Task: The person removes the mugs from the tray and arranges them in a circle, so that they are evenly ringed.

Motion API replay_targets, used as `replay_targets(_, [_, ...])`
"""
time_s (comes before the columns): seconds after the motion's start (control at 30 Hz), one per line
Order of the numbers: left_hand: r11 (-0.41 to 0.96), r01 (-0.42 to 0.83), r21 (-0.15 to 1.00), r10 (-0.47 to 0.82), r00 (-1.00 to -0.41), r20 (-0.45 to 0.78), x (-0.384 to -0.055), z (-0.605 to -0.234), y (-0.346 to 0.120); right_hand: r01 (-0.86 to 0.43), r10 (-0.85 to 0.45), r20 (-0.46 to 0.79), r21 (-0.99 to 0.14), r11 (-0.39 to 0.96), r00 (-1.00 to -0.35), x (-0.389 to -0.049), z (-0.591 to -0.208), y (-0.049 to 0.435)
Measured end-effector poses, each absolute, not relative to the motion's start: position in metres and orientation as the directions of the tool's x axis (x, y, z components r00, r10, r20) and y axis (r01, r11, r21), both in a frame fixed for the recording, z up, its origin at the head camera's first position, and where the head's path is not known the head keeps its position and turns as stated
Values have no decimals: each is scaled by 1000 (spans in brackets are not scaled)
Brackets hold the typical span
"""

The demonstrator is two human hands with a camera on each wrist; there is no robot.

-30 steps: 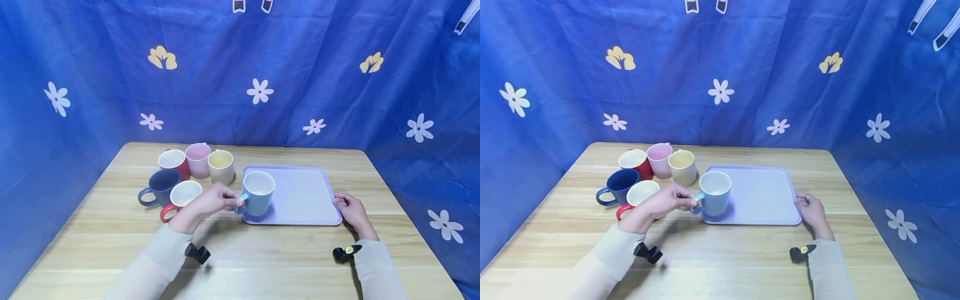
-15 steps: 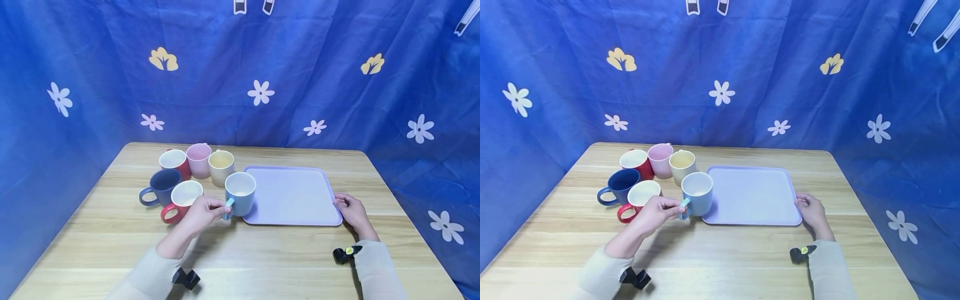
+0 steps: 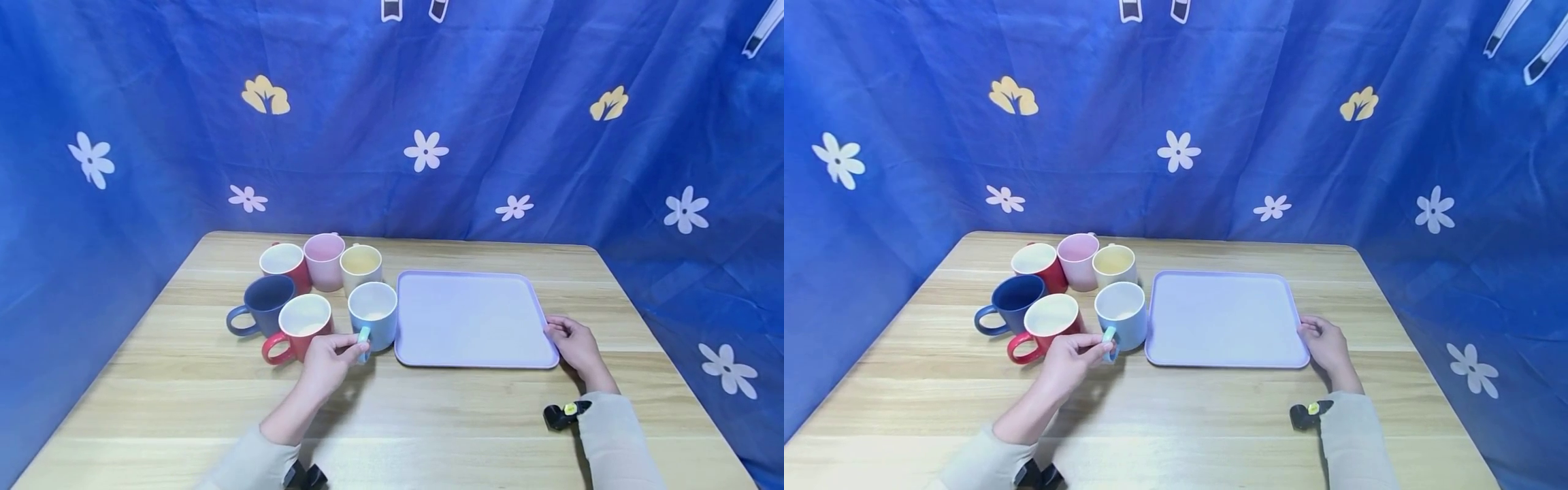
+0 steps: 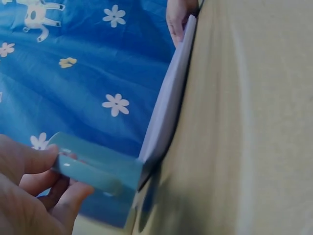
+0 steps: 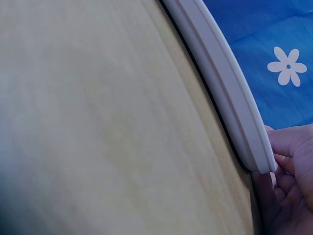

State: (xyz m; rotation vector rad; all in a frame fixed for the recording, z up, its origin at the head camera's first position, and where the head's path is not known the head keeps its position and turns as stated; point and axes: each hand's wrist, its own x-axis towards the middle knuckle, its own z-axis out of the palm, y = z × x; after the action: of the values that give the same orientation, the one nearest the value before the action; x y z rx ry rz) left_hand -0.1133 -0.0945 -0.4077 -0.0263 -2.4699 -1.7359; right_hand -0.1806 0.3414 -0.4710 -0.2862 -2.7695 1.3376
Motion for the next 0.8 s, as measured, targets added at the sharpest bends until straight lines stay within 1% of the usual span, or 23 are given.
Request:
replay_targets(0.1, [334, 98, 938, -94, -986, 136, -114, -412, -95, 146, 194, -33, -782, 606, -980, -181, -471, 341])
replay_targets(0.3, [341, 86, 936, -173, -973, 152, -117, -421, -95, 147, 193, -34, -781, 606, -981, -181, -471, 342])
replay_targets(0.57, [362, 103, 927, -239, -950, 199, -120, -430, -95, 164, 197, -53, -780, 603, -979, -180, -471, 341])
replay_targets(0.8, [371, 106, 922, -268, -939, 216, -123, -435, -95, 155, 189, -47, -778, 608, -981, -181, -471, 342])
